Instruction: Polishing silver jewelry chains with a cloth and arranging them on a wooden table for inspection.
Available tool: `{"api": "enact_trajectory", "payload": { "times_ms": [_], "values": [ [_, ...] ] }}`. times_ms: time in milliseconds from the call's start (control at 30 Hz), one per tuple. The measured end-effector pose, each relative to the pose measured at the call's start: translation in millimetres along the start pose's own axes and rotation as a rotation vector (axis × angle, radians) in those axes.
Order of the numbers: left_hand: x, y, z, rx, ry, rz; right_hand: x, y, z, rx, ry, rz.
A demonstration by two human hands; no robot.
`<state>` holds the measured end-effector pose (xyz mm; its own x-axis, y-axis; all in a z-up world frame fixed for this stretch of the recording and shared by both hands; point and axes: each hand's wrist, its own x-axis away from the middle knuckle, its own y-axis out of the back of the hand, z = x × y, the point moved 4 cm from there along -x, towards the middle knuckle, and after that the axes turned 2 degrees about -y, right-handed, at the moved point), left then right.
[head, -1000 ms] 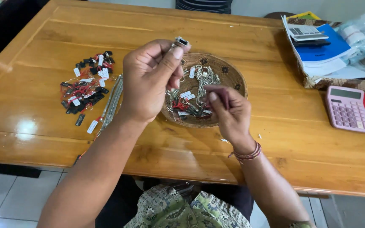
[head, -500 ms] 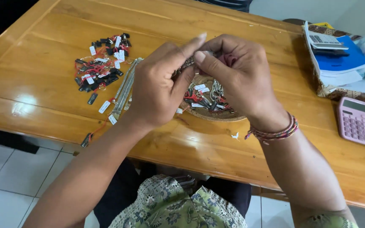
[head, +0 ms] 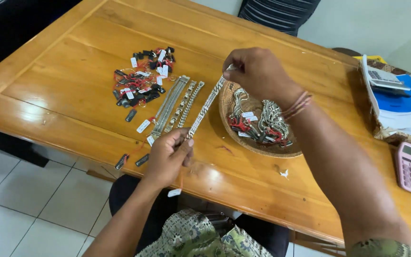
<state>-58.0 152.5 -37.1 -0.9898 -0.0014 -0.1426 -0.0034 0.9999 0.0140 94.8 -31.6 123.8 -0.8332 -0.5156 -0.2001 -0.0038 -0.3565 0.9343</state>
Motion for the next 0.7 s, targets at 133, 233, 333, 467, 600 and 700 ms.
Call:
{"api": "enact_trajectory", "payload": {
  "times_ms": [133, 233, 333, 467, 600, 700],
  "values": [
    [-6, 11, -8, -0.218, 0.104, -0.032, -48, -75, -29, 0.118, -0.072, 0.119],
    [-13, 8, -9, -0.581, 0.157, -0.040, -80, -124, -46, 0.306, -0.069, 0.191],
    [-18, 0, -9, -0.696, 0.248, 0.039, -107, -159, -69, 0.368, -0.139, 0.202],
    [-22, -3, -2, -0.840, 0.353, 0.040, -123, -178, -71, 0.468, -0.159, 0.273],
    [-27, -2, -5, -0.931, 0.372, 0.076, -132, -188, -79, 0.470, -0.200, 0.299],
    [-23, -1, -5, -0.954, 0.426, 0.076, -131, -185, -85, 0.445, -0.260, 0.298]
  ]
}}
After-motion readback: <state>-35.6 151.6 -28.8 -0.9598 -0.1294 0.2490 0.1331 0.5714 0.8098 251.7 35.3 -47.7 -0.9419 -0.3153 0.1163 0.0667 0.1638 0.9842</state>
